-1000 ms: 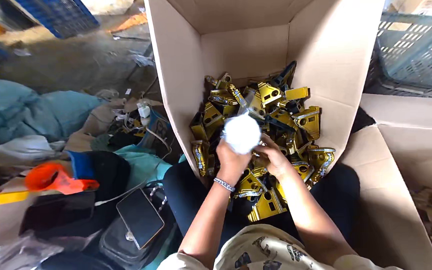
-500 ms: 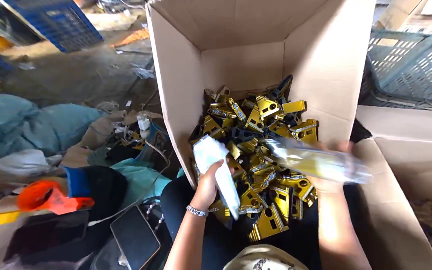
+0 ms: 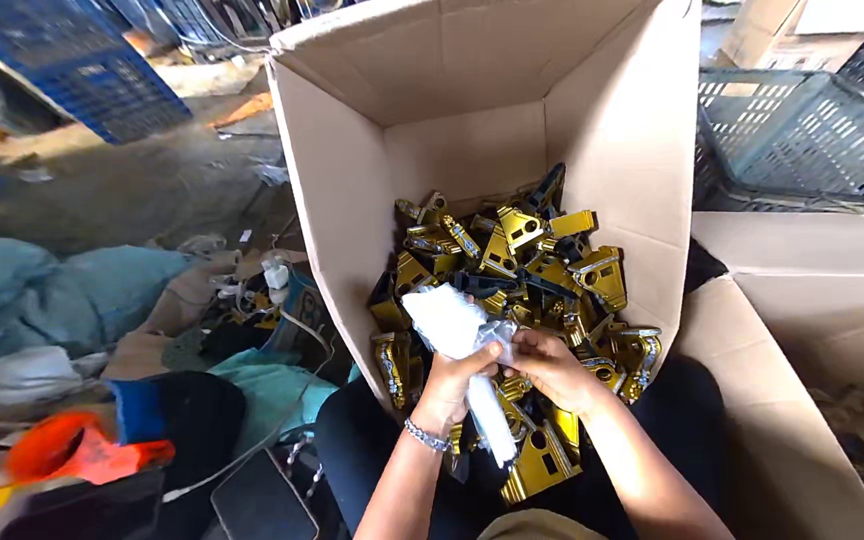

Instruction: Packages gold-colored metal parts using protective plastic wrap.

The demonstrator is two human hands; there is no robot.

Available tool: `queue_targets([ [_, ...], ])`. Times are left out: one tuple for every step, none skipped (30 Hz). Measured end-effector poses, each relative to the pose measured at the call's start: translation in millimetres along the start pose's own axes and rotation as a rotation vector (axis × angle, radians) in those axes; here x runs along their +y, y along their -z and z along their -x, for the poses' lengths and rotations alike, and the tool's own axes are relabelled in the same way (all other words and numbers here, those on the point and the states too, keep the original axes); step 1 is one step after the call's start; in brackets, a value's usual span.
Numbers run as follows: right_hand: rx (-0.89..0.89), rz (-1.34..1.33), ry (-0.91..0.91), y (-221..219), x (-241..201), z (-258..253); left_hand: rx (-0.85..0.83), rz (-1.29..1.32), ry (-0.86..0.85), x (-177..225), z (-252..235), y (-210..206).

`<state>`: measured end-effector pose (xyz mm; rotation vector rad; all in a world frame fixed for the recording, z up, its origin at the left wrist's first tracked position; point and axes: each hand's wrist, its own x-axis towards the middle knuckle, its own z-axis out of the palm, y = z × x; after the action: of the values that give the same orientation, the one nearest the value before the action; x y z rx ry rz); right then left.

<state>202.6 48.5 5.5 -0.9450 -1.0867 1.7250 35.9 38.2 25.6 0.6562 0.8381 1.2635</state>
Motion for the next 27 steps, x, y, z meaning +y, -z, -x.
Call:
queue_targets([
  [-0.023, -0.023, -0.007, 2.5, 0.1, 1.5, 0.009, -0.006, -0.011, 1.1, -1.4, 2.6],
  [-0.034, -0.021, -0.026, 5.4, -1.0, 2.0, 0.020, -0.013, -0.022, 1.9, -2.8, 4.8],
  [-0.038, -0.012, -0.056, 8.0, -2.8, 1.8, 0.035, -0.025, -0.025, 3.0, -3.5, 6.2],
  [-0.047, -0.013, -0.094, 9.9, -4.2, 0.9, 0.054, -0.056, -0.032, 3.6, -3.0, 6.3],
  [-0.065, -0.044, -0.136, 10.8, -5.3, 0.1, 0.070, -0.117, -0.041, 3.1, -1.3, 5.6],
  [-0.095, -0.080, -0.169, 10.0, -5.6, -0.2, 0.077, -0.194, -0.048, 1.8, 1.2, 5.1],
  [-0.114, -0.094, -0.177, 8.1, -5.2, 0.3, 0.058, -0.263, -0.062, -0.2, 3.9, 5.9],
  [-0.088, -0.082, -0.155, 6.0, -3.9, 0.8, 0.016, -0.321, -0.085, -2.2, 6.0, 7.5],
  [-0.034, -0.045, -0.133, 5.0, -2.9, 0.3, -0.025, -0.387, -0.127, -4.6, 6.4, 10.4],
  [0.034, -0.005, -0.121, 5.0, -0.9, -0.9, -0.050, -0.457, -0.186, -7.4, 4.8, 14.3],
  [0.106, 0.033, -0.126, 3.6, 1.0, -2.2, -0.053, -0.517, -0.218, -9.3, 2.7, 17.3],
  [0.181, 0.051, -0.144, 0.8, 2.4, -3.5, -0.033, -0.568, -0.218, -10.5, 1.2, 19.1],
  [0.254, 0.038, -0.157, -1.8, 3.7, -4.9, 0.001, -0.600, -0.209, -10.9, 0.6, 19.4],
  [0.293, 0.008, -0.163, -2.0, 4.0, -6.0, 0.022, -0.627, -0.226, -10.0, 0.9, 19.0],
  [0.276, -0.021, -0.166, 0.5, 3.2, -5.5, 0.025, -0.647, -0.273, -8.8, 0.9, 19.2],
  [0.216, -0.043, -0.162, 4.7, 2.8, -3.7, 0.042, -0.636, -0.301, -7.7, -0.1, 19.6],
  [0.148, -0.065, -0.160, 9.0, 3.3, -1.5, 0.087, -0.589, -0.276, -5.3, -1.3, 19.3],
  [0.100, -0.083, -0.169, 12.3, 4.2, -0.4, 0.146, -0.525, -0.218, -1.9, -3.2, 18.6],
  [0.083, -0.106, -0.192, 13.6, 3.2, -1.6, 0.198, -0.475, -0.175, 0.6, -6.2, 17.9],
  [0.075, -0.129, -0.221, 13.4, 1.1, -4.6, 0.199, -0.473, -0.174, 0.7, -8.0, 19.8],
  [0.064, -0.135, -0.236, 11.1, -0.7, -8.1, 0.149, -0.505, -0.214, -2.6, -8.2, 23.6],
  [0.048, -0.116, -0.229, 7.2, -2.2, -10.8, 0.078, -0.532, -0.270, -8.2, -7.5, 26.7],
  [0.055, -0.088, -0.193, 2.4, -2.4, -13.1, 0.024, -0.550, -0.314, -13.8, -6.3, 27.8],
  [0.088, -0.055, -0.140, -1.9, -1.2, -15.2, 0.006, -0.551, -0.347, -18.8, -5.8, 27.4],
  [0.098, -0.005, -0.086, -3.0, 1.4, -16.3, 0.018, -0.537, -0.356, -21.3, -5.6, 26.6],
  [0.080, 0.057, -0.042, -2.0, 4.2, -15.4, 0.062, -0.491, -0.332, -21.0, -6.0, 25.2],
  [0.043, 0.121, -0.026, -1.2, 4.4, -13.2, 0.119, -0.413, -0.271, -17.6, -6.9, 23.5],
])
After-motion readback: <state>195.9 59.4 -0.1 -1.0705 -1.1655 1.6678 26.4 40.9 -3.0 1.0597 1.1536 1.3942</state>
